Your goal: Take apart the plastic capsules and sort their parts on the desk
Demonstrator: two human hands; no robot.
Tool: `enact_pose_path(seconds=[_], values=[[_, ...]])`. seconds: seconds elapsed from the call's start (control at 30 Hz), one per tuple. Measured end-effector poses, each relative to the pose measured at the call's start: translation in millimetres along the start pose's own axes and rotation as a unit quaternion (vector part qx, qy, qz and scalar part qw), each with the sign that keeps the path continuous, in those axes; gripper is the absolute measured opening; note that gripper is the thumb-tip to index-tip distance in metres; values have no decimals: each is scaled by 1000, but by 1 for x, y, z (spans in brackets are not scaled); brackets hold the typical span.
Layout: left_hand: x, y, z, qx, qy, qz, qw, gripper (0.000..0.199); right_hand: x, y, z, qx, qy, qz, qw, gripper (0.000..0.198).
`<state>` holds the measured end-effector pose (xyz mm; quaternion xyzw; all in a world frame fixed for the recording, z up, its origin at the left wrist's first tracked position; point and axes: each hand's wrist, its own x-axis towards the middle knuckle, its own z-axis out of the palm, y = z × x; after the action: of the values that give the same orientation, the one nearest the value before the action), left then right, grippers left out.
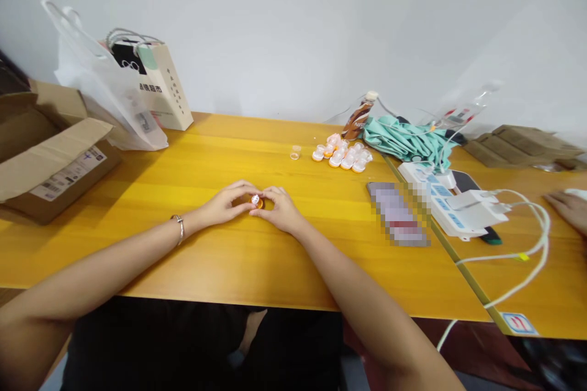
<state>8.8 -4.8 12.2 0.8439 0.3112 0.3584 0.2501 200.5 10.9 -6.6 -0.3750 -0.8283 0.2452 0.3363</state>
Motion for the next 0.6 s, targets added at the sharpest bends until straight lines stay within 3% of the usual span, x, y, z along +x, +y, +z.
enact_pose_path(seconds=[0.13, 0.27, 0.6], values=[[1, 0, 1, -23, 27, -34, 999, 9, -1, -3, 2, -47, -19, 12, 999, 33], [0, 2, 4, -32, 59, -71, 995, 7, 0, -8, 3, -79, -40, 16, 996, 32], [-3, 4, 3, -35, 40, -31, 998, 4, -3, -11, -3, -73, -92, -27, 993, 25]])
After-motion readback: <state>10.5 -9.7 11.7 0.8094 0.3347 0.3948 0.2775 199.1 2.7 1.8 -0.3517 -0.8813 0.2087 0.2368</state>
